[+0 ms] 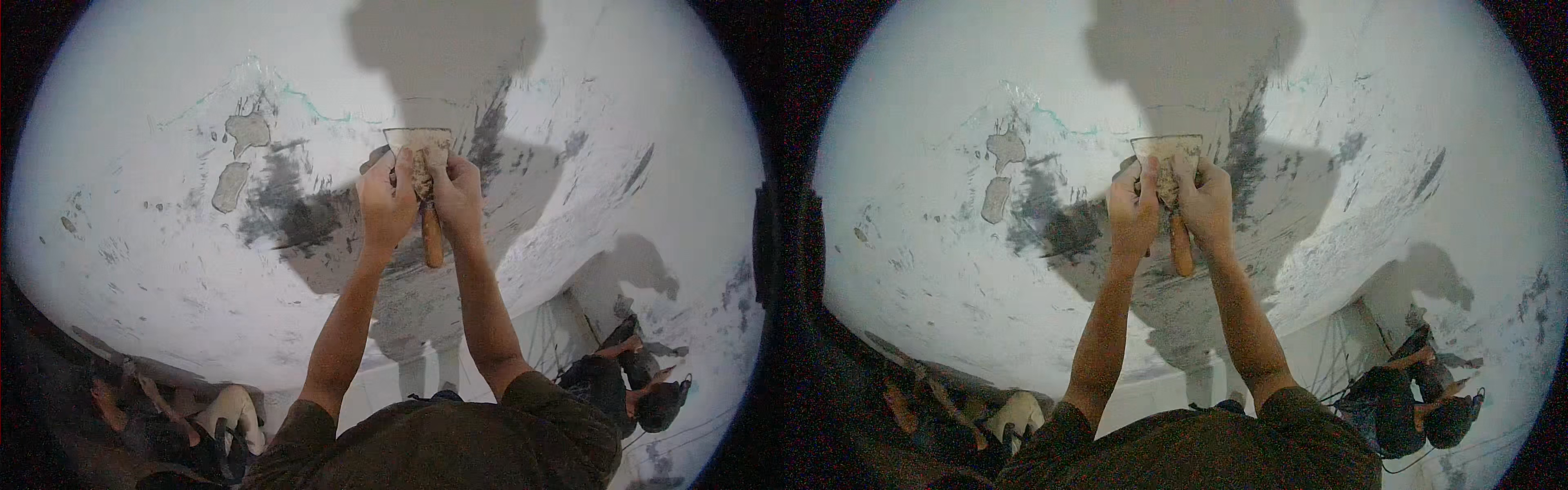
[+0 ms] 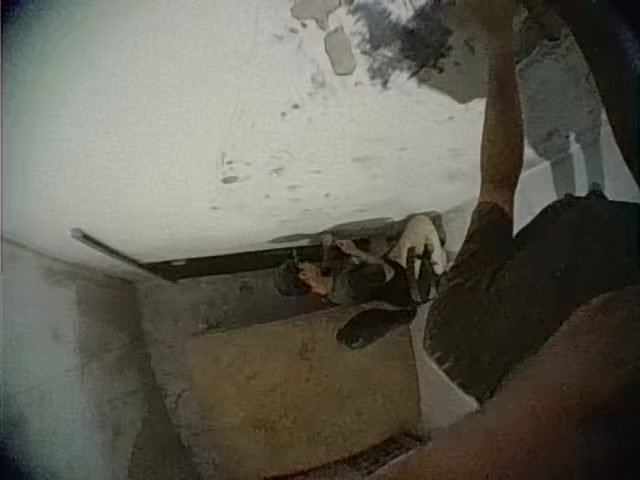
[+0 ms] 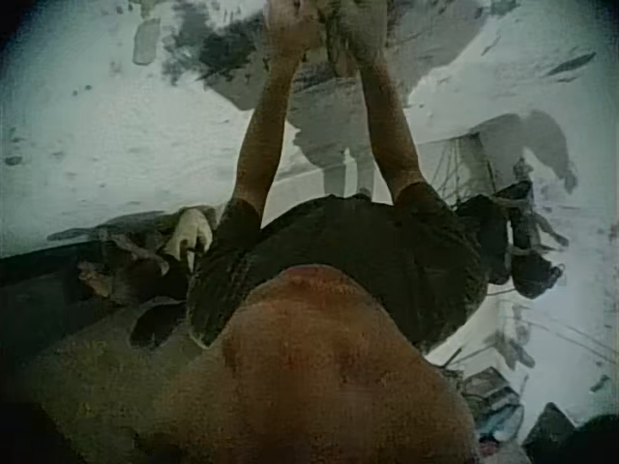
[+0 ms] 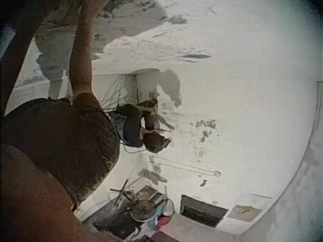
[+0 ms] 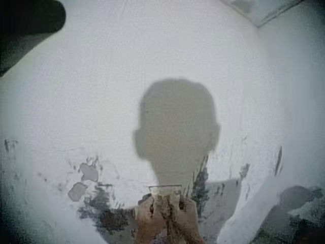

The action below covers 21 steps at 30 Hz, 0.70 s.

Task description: The person patches a damaged section of a wall using a putty knife to apply patching compound.

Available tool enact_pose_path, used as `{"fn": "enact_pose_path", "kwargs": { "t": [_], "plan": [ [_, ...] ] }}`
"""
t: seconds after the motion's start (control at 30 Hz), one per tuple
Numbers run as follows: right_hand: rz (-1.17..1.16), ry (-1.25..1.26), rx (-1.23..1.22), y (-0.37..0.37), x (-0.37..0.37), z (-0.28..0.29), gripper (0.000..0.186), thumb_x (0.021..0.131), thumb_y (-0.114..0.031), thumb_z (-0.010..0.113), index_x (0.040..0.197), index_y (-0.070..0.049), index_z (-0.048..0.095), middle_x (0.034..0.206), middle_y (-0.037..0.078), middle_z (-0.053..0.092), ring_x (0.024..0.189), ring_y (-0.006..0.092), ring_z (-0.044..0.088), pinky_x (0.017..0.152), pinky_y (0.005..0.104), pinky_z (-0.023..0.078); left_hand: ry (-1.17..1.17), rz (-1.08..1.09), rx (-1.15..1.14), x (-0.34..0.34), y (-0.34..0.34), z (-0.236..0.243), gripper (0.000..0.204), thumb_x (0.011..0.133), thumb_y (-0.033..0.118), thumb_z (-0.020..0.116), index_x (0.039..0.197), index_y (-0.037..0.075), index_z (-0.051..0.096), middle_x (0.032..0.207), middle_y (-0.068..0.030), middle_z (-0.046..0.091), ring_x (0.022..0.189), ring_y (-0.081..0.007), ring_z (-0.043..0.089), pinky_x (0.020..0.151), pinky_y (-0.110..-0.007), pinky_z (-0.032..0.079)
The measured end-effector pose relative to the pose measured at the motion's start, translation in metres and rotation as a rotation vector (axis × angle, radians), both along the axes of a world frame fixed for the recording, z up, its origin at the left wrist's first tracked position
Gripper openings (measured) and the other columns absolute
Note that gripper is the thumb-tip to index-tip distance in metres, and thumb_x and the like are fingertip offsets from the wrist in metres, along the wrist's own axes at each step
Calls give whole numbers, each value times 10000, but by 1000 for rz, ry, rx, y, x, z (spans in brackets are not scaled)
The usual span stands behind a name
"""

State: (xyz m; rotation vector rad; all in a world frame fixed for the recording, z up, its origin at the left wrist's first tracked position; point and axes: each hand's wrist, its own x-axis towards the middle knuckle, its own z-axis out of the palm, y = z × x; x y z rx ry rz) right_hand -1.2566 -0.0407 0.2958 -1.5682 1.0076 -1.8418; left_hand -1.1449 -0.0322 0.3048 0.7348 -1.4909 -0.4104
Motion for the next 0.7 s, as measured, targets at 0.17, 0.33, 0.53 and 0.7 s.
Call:
{"fn": "enact_pose_path", "kwargs": {
  "t": [0.17,0.33,0.53,0.7],
  "plan": [
    [31,-70,-29,0,24,10,339,954,-261,544,869,59,615,698,54,621,627,79,490,560,286,429,-18,109,19,14,3,6,364,1000,269,452,836,-36,565,607,-36,463,556,-101,372,518,-294,333],
    [49,-124,-47,-2,32,4,326,960,-236,518,850,57,611,678,67,608,624,95,504,576,288,435,2,82,-7,20,1,4,349,1001,255,449,849,-33,576,611,-42,500,564,-108,414,539,-290,380],
    [76,-162,-10,2,31,11,289,965,-200,500,849,35,622,677,35,607,610,80,509,561,273,437,-18,77,-7,17,10,14,317,976,201,475,808,-55,558,566,-122,513,494,-160,439,485,-339,366],
    [91,-202,16,11,33,18,292,971,-206,492,875,34,630,698,27,621,622,72,518,574,262,442,-26,76,-17,21,6,18,323,979,206,469,797,-45,561,557,-115,508,491,-160,441,478,-348,368]
  ]
}}
